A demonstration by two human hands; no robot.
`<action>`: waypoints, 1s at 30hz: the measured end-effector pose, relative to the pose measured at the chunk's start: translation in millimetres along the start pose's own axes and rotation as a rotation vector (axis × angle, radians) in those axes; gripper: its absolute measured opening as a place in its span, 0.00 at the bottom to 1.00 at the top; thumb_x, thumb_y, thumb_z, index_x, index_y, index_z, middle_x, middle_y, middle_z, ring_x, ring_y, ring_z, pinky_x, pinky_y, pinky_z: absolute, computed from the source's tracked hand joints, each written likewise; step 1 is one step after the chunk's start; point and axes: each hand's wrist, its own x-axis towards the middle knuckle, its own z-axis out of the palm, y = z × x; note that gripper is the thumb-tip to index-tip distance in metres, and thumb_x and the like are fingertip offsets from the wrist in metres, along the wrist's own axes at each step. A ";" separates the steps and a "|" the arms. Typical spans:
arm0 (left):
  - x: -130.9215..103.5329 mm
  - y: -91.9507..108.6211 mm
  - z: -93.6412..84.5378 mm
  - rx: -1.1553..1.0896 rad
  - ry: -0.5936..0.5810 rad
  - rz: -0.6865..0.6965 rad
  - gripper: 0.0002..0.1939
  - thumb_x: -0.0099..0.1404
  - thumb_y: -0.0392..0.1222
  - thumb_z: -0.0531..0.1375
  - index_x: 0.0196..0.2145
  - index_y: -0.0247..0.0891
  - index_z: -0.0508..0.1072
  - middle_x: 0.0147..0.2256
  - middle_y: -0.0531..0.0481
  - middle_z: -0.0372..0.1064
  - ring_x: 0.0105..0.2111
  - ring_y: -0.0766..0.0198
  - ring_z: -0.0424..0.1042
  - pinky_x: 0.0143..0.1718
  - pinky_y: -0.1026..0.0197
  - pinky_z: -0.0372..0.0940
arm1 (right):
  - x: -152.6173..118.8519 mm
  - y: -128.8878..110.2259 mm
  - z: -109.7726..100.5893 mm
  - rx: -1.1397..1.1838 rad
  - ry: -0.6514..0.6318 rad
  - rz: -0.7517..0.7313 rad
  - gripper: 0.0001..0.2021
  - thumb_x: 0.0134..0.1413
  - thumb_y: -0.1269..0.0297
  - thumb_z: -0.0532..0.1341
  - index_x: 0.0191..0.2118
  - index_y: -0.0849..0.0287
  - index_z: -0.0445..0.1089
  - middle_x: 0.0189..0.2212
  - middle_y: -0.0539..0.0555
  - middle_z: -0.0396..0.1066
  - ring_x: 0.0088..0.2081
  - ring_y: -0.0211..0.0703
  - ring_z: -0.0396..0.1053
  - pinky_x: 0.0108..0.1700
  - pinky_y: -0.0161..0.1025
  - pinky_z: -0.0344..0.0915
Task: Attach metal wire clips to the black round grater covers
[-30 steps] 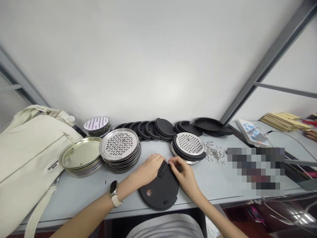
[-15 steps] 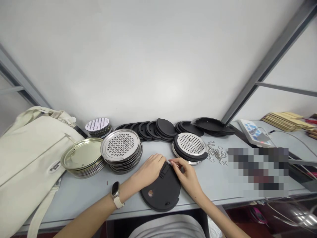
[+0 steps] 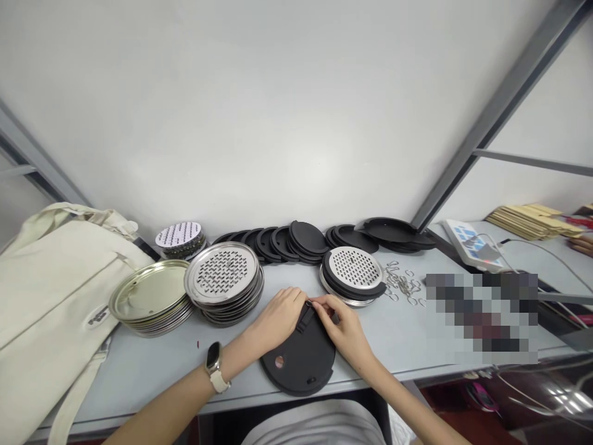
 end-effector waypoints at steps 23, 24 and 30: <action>-1.8 12.0 -10.3 0.019 0.038 0.042 0.09 0.72 0.32 0.47 0.41 0.37 0.65 0.39 0.47 0.65 0.39 0.57 0.65 0.41 0.54 0.63 | -1.7 2.2 -2.8 0.040 -0.020 0.033 0.13 0.63 0.59 0.54 0.40 0.60 0.72 0.23 0.48 0.60 0.26 0.39 0.60 0.29 0.35 0.58; -2.1 11.8 -10.0 0.018 0.040 0.042 0.09 0.72 0.32 0.47 0.41 0.37 0.65 0.39 0.47 0.65 0.39 0.56 0.65 0.41 0.54 0.63 | -1.6 1.9 -3.0 0.042 -0.020 0.034 0.12 0.63 0.59 0.54 0.39 0.60 0.72 0.23 0.48 0.60 0.26 0.39 0.60 0.29 0.35 0.58; -2.7 11.1 -11.1 0.008 0.045 0.071 0.09 0.73 0.34 0.47 0.43 0.36 0.66 0.39 0.46 0.66 0.39 0.56 0.65 0.42 0.54 0.62 | -1.8 1.6 -3.3 0.059 -0.026 0.048 0.12 0.63 0.60 0.54 0.39 0.60 0.71 0.23 0.47 0.60 0.26 0.39 0.59 0.30 0.35 0.58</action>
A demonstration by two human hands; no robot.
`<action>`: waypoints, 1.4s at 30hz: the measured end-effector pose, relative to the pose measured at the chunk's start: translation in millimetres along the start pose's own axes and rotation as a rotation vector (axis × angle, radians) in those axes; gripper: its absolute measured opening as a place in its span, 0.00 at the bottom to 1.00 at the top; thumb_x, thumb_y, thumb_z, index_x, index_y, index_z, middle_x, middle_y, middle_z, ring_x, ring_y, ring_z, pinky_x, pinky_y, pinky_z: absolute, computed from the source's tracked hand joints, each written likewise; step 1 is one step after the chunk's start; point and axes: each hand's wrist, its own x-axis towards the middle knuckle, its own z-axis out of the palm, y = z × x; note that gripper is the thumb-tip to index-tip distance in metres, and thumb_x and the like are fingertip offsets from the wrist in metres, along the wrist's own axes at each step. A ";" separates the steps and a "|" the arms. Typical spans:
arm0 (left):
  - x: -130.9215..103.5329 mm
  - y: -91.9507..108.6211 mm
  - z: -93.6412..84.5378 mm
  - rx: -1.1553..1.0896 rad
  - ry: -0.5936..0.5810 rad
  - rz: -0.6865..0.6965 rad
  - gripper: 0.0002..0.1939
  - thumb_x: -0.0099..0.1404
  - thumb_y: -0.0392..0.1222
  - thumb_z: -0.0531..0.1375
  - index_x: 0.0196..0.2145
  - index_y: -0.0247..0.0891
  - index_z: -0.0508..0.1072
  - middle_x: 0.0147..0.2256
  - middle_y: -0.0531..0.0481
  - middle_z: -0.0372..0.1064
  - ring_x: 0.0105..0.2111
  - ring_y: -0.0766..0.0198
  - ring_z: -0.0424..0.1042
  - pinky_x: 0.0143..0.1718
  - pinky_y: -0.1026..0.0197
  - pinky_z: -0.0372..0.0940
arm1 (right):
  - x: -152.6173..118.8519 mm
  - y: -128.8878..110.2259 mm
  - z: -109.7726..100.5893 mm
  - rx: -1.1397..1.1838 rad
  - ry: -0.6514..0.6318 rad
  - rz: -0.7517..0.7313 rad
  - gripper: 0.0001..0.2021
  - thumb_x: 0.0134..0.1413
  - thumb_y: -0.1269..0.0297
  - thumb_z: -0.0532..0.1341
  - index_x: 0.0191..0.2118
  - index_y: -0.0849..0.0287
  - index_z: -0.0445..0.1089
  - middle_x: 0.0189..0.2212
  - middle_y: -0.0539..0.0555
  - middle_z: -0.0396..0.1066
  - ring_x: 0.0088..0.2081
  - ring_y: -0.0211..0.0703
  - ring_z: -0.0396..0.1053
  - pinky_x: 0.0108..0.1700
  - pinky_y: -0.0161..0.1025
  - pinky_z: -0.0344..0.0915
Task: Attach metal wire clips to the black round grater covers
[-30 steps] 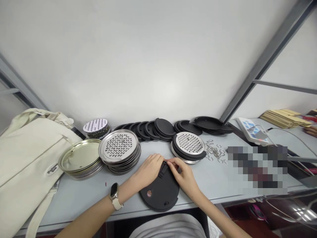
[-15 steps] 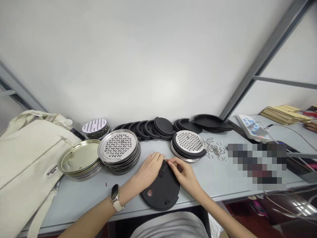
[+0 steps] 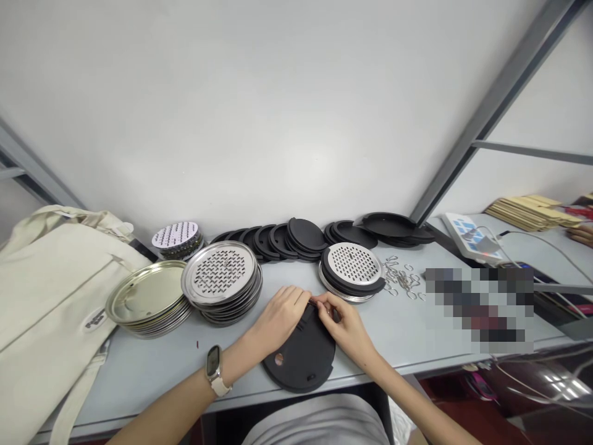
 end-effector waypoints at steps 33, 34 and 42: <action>-3.2 -2.3 -1.0 -0.073 0.042 -0.016 0.09 0.74 0.36 0.47 0.37 0.37 0.65 0.37 0.49 0.65 0.38 0.59 0.64 0.41 0.57 0.62 | 3.2 10.8 -5.3 0.061 -0.104 0.058 0.12 0.60 0.54 0.59 0.40 0.58 0.66 0.27 0.48 0.59 0.30 0.40 0.59 0.34 0.37 0.58; -3.5 -2.2 -1.4 -0.066 0.039 -0.011 0.09 0.74 0.36 0.47 0.37 0.37 0.65 0.36 0.49 0.65 0.37 0.58 0.64 0.41 0.57 0.62 | 2.8 10.4 -5.5 0.062 -0.106 0.056 0.11 0.62 0.54 0.58 0.40 0.57 0.66 0.27 0.48 0.60 0.30 0.41 0.60 0.34 0.37 0.58; -4.3 -3.5 -7.0 -0.062 0.026 -0.009 0.09 0.73 0.34 0.48 0.36 0.37 0.66 0.36 0.49 0.66 0.37 0.58 0.64 0.41 0.57 0.60 | -1.1 9.2 -2.6 0.153 -0.216 0.067 0.12 0.67 0.53 0.51 0.39 0.56 0.64 0.24 0.47 0.61 0.27 0.39 0.60 0.32 0.36 0.57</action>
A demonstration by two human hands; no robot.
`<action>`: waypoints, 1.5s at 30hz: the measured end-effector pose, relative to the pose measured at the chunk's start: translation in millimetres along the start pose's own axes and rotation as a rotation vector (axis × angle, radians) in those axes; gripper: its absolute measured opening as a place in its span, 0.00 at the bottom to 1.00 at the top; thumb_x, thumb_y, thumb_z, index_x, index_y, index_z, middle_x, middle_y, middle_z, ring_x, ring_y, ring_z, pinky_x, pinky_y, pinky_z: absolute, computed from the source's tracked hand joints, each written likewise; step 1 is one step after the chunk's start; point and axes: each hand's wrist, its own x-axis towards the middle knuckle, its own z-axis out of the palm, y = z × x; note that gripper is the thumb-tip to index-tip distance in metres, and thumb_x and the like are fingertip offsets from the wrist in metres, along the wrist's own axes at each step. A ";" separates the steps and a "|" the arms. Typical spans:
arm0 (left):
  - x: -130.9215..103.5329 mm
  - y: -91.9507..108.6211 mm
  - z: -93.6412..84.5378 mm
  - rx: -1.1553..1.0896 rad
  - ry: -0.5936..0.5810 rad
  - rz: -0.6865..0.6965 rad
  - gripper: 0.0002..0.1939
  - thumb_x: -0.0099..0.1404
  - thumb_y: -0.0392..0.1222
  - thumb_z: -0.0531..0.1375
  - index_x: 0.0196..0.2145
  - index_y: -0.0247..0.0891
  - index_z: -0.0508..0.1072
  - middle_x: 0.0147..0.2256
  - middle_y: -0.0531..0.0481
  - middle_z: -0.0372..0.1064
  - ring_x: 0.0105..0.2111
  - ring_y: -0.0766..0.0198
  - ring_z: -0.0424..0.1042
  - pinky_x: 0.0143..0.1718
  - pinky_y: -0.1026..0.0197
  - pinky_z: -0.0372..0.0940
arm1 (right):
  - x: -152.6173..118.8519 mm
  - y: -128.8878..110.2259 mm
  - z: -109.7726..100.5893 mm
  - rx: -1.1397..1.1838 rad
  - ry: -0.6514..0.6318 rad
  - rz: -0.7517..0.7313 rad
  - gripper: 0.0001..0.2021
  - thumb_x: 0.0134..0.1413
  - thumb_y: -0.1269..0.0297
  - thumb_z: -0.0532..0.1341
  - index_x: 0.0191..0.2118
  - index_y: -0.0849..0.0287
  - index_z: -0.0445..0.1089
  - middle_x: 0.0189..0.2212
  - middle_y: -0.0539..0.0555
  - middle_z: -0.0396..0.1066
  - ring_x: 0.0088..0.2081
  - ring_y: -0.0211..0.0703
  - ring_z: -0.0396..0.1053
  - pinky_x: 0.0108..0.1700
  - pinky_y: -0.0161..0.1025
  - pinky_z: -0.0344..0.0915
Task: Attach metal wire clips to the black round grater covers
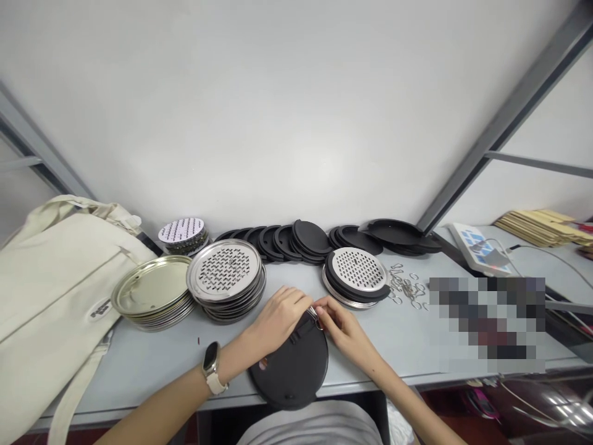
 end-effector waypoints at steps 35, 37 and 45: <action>0.3 -6.0 14.7 -0.142 -0.037 -0.073 0.12 0.66 0.27 0.48 0.42 0.38 0.65 0.40 0.47 0.66 0.42 0.58 0.66 0.47 0.56 0.64 | 2.0 -11.8 -16.3 0.079 -0.243 0.090 0.16 0.62 0.50 0.57 0.33 0.58 0.65 0.25 0.47 0.60 0.29 0.38 0.58 0.34 0.35 0.55; 0.7 -5.8 14.2 -0.135 -0.042 -0.071 0.12 0.66 0.27 0.48 0.42 0.38 0.65 0.40 0.47 0.66 0.42 0.58 0.66 0.47 0.56 0.64 | 3.7 -11.5 -16.5 0.086 -0.254 0.084 0.16 0.62 0.49 0.57 0.33 0.58 0.65 0.26 0.47 0.61 0.30 0.38 0.58 0.34 0.35 0.56; 1.4 -4.5 12.2 -0.116 -0.057 -0.067 0.10 0.67 0.28 0.48 0.41 0.37 0.65 0.39 0.46 0.66 0.41 0.58 0.66 0.45 0.56 0.63 | 10.8 -12.3 -19.0 0.103 -0.310 0.087 0.17 0.61 0.48 0.57 0.31 0.58 0.64 0.26 0.48 0.62 0.30 0.38 0.60 0.35 0.35 0.58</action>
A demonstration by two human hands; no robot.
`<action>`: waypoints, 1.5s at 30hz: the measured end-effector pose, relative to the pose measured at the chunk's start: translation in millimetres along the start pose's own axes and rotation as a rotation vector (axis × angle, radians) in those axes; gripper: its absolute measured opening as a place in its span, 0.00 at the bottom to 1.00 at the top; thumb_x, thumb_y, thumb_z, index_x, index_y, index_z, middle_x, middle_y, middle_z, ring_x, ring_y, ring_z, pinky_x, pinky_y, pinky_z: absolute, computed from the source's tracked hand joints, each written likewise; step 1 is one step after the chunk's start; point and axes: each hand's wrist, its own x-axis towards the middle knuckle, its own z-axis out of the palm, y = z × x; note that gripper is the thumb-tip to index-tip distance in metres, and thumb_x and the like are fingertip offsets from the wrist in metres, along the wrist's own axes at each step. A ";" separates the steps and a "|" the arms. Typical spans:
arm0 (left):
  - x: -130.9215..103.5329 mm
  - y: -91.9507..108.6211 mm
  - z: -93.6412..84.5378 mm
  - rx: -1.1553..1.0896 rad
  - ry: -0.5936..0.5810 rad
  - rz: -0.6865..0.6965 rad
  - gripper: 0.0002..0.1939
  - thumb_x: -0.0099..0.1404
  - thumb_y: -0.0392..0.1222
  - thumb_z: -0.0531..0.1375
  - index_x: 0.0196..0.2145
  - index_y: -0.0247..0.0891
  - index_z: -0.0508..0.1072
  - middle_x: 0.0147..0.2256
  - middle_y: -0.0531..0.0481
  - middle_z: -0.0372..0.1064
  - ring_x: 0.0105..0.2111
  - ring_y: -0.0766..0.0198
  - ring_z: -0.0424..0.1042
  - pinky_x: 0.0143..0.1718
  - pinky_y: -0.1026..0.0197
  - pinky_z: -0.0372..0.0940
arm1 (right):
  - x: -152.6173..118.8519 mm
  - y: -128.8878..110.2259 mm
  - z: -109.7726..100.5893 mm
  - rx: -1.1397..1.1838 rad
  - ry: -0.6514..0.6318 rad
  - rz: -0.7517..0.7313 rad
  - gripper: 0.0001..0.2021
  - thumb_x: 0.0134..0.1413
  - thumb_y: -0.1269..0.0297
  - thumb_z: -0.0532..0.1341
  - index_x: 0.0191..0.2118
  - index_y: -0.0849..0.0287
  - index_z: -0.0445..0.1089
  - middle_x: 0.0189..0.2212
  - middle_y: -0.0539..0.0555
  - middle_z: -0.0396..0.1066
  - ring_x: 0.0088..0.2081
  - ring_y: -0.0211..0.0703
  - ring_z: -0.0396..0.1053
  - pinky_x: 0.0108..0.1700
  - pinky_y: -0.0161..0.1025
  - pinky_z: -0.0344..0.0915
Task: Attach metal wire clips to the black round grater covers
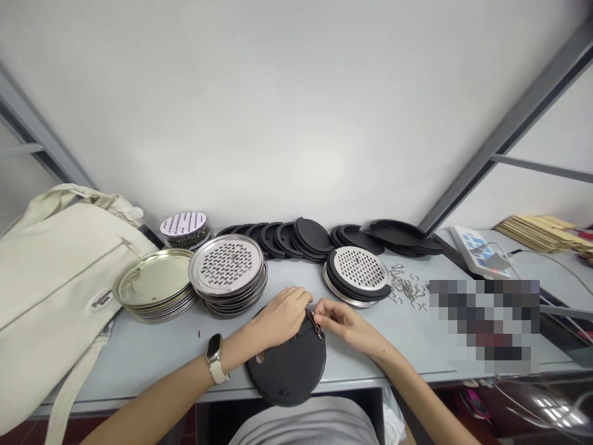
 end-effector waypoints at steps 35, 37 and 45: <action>0.6 1.4 -0.4 0.005 -0.002 -0.005 0.10 0.68 0.28 0.48 0.41 0.38 0.65 0.40 0.47 0.66 0.41 0.57 0.66 0.45 0.56 0.63 | -0.3 -1.3 -1.4 0.046 -0.027 0.027 0.17 0.60 0.48 0.57 0.30 0.58 0.62 0.26 0.47 0.59 0.30 0.38 0.57 0.34 0.36 0.55; 1.0 1.2 -0.6 0.004 -0.003 -0.004 0.09 0.68 0.28 0.48 0.41 0.38 0.65 0.39 0.47 0.66 0.40 0.58 0.66 0.45 0.56 0.63 | 0.5 -0.7 -2.0 0.049 -0.033 0.027 0.17 0.61 0.49 0.57 0.30 0.58 0.62 0.26 0.47 0.59 0.30 0.38 0.56 0.34 0.35 0.54; 1.0 -0.1 1.3 0.003 -0.002 -0.007 0.10 0.67 0.28 0.48 0.40 0.38 0.64 0.38 0.47 0.65 0.40 0.58 0.66 0.44 0.56 0.63 | 1.6 0.3 -4.8 0.052 -0.065 0.028 0.17 0.60 0.49 0.58 0.30 0.58 0.62 0.26 0.46 0.57 0.30 0.37 0.55 0.33 0.35 0.53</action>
